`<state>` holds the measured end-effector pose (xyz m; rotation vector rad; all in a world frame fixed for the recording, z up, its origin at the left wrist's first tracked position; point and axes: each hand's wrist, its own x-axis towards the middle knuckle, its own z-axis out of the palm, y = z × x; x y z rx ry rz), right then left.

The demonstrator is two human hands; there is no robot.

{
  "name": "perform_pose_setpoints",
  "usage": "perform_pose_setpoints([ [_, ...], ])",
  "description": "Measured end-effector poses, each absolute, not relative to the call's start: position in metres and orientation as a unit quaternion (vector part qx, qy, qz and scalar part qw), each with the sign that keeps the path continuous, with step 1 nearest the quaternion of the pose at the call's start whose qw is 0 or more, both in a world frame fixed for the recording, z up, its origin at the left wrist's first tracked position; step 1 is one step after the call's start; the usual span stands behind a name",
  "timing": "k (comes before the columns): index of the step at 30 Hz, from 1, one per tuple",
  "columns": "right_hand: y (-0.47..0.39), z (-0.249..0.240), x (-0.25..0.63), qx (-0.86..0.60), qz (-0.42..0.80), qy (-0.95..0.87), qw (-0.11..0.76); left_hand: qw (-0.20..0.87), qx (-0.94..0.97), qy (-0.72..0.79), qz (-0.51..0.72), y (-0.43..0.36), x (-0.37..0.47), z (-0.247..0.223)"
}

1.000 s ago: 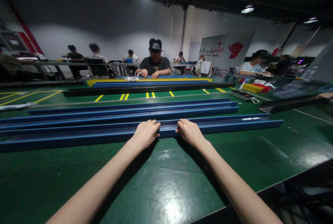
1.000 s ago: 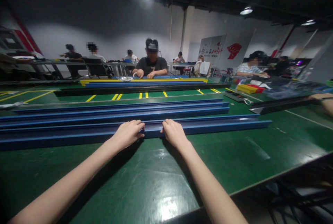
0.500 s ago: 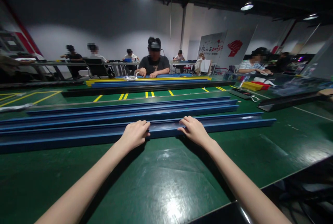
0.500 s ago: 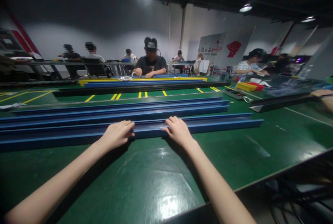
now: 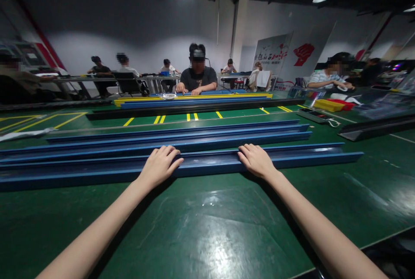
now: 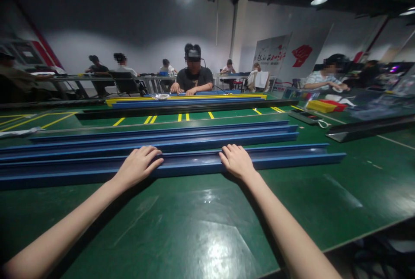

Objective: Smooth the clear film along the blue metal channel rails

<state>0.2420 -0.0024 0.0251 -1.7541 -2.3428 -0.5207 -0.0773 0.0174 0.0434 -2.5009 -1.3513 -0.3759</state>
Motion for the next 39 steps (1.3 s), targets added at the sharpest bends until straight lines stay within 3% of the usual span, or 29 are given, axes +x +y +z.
perform_pose_setpoints([
  [9, 0.026, 0.016, 0.25, -0.566, -0.178, -0.791, 0.152, 0.174, -0.819, -0.519, -0.174, 0.041, -0.084, 0.034],
  [19, 0.057, 0.023, 0.251, -0.546, -0.161, -0.816, 0.096, 0.132, -0.799, -0.556, -0.185, 0.059, -0.086, 0.031],
  [39, 0.101, 0.019, 0.24, -0.523, -0.163, -0.829, 0.114, 0.123, -0.799, -0.568, -0.155, 0.097, -0.1, 0.028],
])
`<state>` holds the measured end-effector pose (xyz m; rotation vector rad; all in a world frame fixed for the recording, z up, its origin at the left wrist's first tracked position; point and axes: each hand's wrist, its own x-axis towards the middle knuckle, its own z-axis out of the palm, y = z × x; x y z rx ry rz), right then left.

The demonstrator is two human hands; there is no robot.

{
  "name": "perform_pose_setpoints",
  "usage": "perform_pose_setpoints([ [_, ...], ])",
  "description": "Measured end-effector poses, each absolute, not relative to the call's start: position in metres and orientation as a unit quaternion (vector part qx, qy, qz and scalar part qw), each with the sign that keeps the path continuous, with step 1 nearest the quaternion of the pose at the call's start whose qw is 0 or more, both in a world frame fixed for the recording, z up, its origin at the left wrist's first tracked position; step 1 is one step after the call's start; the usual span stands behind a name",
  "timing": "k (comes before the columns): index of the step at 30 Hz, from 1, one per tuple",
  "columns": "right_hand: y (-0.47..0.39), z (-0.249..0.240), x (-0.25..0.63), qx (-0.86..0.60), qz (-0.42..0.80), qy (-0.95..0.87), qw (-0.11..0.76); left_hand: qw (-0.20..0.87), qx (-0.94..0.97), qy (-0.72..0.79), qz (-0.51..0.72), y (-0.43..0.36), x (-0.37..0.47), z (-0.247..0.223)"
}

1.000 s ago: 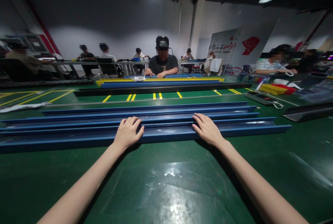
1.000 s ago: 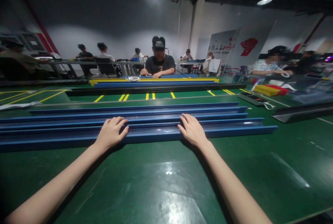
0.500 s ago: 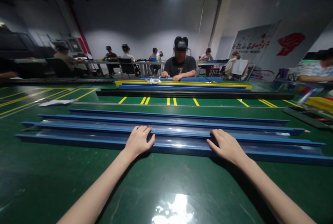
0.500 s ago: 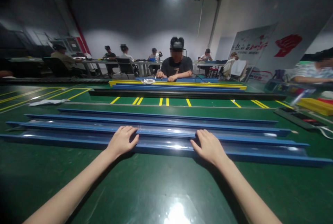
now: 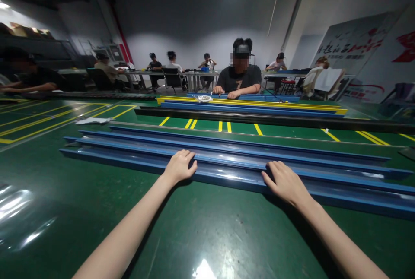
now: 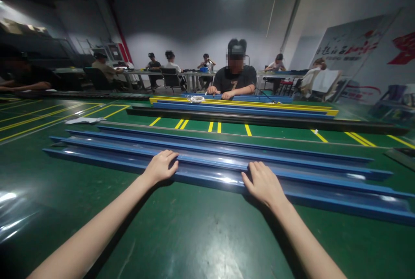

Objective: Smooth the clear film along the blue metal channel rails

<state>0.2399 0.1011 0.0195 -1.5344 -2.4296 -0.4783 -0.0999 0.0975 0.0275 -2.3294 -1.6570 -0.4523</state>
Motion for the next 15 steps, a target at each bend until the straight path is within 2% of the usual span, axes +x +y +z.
perform_pose_setpoints([
  [7, 0.111, 0.021, 0.231, -0.512, -0.181, -0.834, 0.097, 0.147, -0.802, -0.563, -0.134, 0.112, -0.109, 0.025],
  [15, 0.111, 0.02, 0.229, -0.53, -0.163, -0.824, 0.114, 0.159, -0.812, -0.556, -0.083, 0.111, -0.108, 0.032],
])
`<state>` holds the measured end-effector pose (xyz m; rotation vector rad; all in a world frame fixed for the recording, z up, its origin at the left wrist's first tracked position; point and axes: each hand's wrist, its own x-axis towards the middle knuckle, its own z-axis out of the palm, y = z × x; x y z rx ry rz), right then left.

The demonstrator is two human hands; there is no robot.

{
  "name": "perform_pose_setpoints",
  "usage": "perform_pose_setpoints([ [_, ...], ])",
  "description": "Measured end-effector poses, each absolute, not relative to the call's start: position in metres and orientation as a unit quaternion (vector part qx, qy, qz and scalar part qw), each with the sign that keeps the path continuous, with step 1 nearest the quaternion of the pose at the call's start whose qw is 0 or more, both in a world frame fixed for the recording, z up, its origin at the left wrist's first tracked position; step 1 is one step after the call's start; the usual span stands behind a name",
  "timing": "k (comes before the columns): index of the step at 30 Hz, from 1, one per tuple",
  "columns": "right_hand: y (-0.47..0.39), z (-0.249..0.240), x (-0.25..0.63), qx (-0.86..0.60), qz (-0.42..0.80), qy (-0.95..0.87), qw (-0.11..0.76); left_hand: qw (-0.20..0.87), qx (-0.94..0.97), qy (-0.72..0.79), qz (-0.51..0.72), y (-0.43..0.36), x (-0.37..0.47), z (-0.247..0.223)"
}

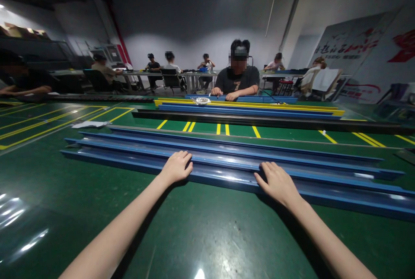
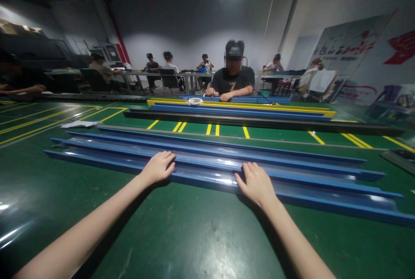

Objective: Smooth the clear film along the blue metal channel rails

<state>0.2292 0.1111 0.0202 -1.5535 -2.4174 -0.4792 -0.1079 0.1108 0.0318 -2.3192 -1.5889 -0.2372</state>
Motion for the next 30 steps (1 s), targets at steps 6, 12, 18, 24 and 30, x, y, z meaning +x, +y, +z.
perform_pose_setpoints([
  [6, 0.111, 0.024, 0.23, -0.537, -0.137, -0.828, 0.089, 0.2, -0.841, -0.502, -0.037, 0.124, -0.105, 0.047],
  [12, 0.127, 0.043, 0.229, -0.581, -0.081, -0.808, 0.057, 0.188, -0.837, -0.509, -0.073, 0.159, -0.073, 0.058],
  [18, 0.167, 0.046, 0.215, -0.556, -0.082, -0.822, 0.095, 0.092, -0.846, -0.518, -0.088, 0.194, -0.036, 0.051],
  [24, 0.2, 0.026, 0.194, -0.546, -0.042, -0.828, 0.119, 0.014, -0.852, -0.516, -0.087, 0.207, -0.019, 0.035],
  [30, 0.207, 0.022, 0.186, -0.542, -0.005, -0.835, 0.097, -0.018, -0.85, -0.519, -0.085, 0.214, -0.02, 0.022],
])
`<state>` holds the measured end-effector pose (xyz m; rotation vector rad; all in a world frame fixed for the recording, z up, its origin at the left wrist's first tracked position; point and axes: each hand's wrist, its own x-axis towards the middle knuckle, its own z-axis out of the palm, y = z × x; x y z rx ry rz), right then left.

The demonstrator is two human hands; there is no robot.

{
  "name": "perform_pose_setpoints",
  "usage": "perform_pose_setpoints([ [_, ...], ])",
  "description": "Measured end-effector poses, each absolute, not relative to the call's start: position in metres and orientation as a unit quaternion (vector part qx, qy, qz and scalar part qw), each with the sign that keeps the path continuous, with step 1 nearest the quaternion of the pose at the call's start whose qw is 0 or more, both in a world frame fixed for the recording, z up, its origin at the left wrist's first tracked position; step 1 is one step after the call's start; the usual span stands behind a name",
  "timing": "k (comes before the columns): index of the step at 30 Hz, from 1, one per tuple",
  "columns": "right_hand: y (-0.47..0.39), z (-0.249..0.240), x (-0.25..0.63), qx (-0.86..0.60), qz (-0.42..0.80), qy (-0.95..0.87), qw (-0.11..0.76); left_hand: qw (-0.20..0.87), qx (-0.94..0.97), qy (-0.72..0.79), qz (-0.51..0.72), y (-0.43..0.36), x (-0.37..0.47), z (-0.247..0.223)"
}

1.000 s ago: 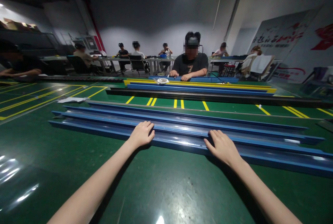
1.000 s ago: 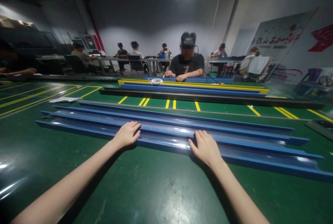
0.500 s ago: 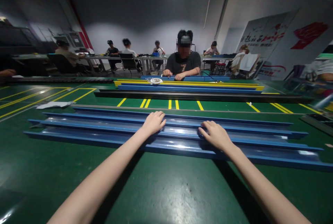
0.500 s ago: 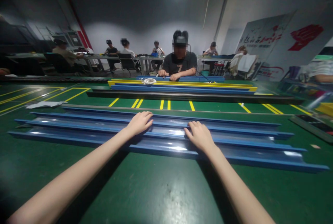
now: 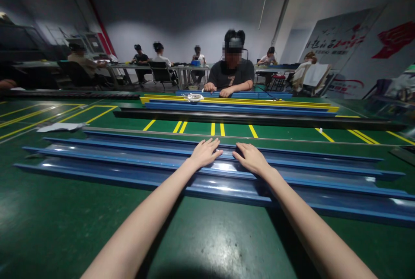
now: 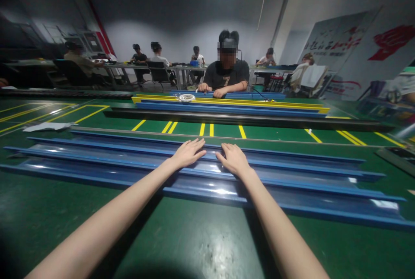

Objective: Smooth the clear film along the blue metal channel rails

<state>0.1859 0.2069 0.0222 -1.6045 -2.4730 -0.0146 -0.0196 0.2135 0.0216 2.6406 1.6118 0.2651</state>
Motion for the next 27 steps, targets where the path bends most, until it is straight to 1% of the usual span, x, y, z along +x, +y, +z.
perform_pose_setpoints([
  [3, 0.207, 0.028, 0.188, -0.533, -0.007, -0.841, 0.093, 0.024, 0.853, 0.515, 0.082, 0.216, -0.021, 0.024],
  [8, 0.204, 0.04, 0.187, -0.523, -0.003, -0.85, 0.062, 0.041, 0.86, 0.504, 0.07, 0.217, -0.022, 0.031],
  [17, 0.207, 0.047, 0.183, -0.531, -0.001, -0.847, 0.03, 0.039, 0.861, 0.504, 0.057, 0.221, -0.02, 0.038],
  [23, 0.223, 0.05, 0.182, -0.567, 0.027, -0.823, 0.0, 0.043, 0.831, 0.555, 0.006, 0.235, -0.014, 0.052],
  [27, 0.232, 0.054, 0.183, -0.579, 0.006, -0.815, -0.012, 0.033, 0.824, 0.565, -0.004, 0.244, -0.012, 0.056],
])
